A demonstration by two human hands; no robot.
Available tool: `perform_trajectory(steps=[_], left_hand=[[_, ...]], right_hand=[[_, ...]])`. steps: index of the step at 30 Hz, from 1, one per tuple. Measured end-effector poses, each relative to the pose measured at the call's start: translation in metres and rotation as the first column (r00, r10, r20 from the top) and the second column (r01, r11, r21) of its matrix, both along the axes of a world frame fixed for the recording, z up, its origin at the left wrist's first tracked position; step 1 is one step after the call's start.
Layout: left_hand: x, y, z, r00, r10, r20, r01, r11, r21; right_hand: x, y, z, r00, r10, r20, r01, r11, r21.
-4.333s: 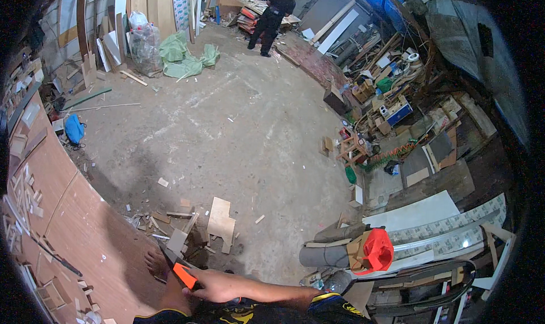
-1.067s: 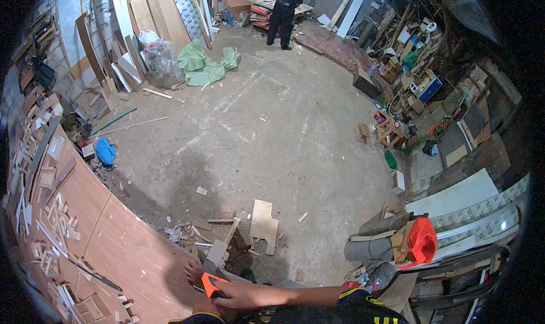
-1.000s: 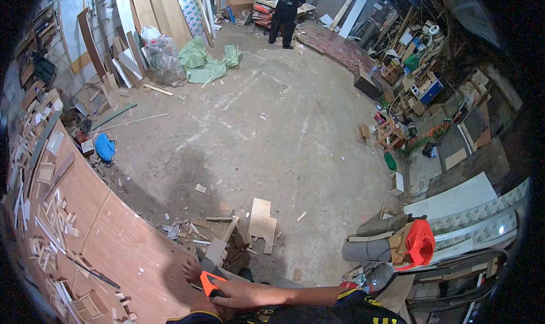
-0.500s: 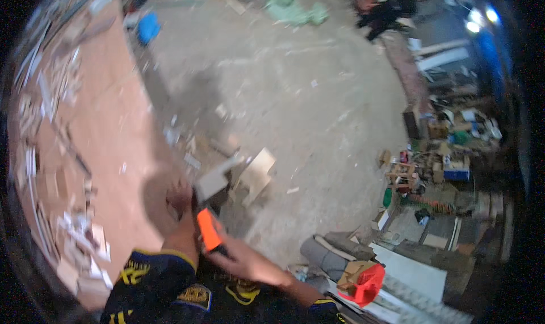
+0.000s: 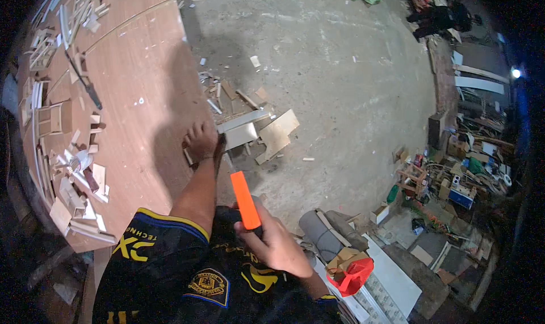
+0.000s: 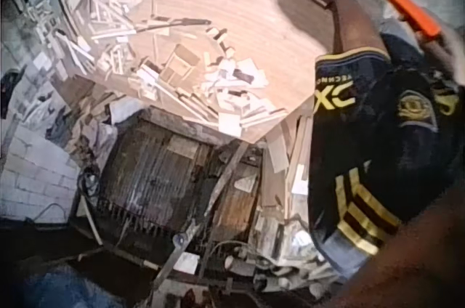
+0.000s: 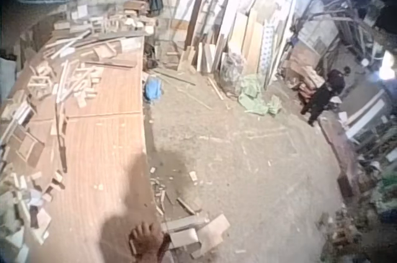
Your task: The recorder uses a hand saw to cut a small wooden plank on a workshop bench.
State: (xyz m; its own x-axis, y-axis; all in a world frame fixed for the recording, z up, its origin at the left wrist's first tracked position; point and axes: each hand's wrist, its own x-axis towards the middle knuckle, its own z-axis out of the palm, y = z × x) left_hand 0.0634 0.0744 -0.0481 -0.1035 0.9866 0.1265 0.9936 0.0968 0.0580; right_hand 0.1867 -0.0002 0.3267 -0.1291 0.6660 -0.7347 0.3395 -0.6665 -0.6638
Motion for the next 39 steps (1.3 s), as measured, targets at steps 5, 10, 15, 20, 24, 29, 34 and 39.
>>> perform_trajectory(steps=[5,10,15,20,24,29,34,39], left_hand=[[-0.006,-0.004,-0.006,0.997,0.080,0.024,-0.080,0.997,-0.011],[0.002,0.005,0.008,1.000,0.014,-0.021,-0.014,1.000,0.004],[-0.002,0.001,0.016,0.999,0.043,0.026,-0.040,0.991,-0.124],[0.004,0.003,0.012,0.997,0.037,0.062,-0.040,0.998,0.043],[0.002,0.004,0.012,0.999,0.053,-0.009,-0.053,0.998,0.046],[0.000,0.003,0.007,0.999,0.003,-0.040,0.000,0.998,0.068],[-0.001,0.002,0.007,0.998,0.014,-0.059,-0.010,0.997,0.072],[-0.002,0.000,0.012,0.999,0.040,-0.019,-0.039,0.996,0.082]], right_hand=[[-0.002,0.001,-0.004,0.998,0.062,-0.006,-0.060,0.983,0.176],[-0.006,0.007,0.001,1.000,0.030,0.000,-0.030,0.991,0.128],[-0.003,0.017,0.005,0.997,0.074,-0.014,-0.074,0.997,-0.036],[0.000,0.011,-0.002,0.995,0.074,0.060,-0.080,0.991,0.105],[-0.002,0.014,-0.034,0.997,-0.003,0.078,0.009,0.997,-0.076],[-0.009,0.005,-0.075,0.997,-0.029,0.064,0.022,0.994,0.106],[-0.017,0.009,-0.078,0.997,-0.024,0.074,0.015,0.993,0.115],[-0.010,0.002,-0.034,0.997,0.023,0.079,-0.025,0.999,0.035]])
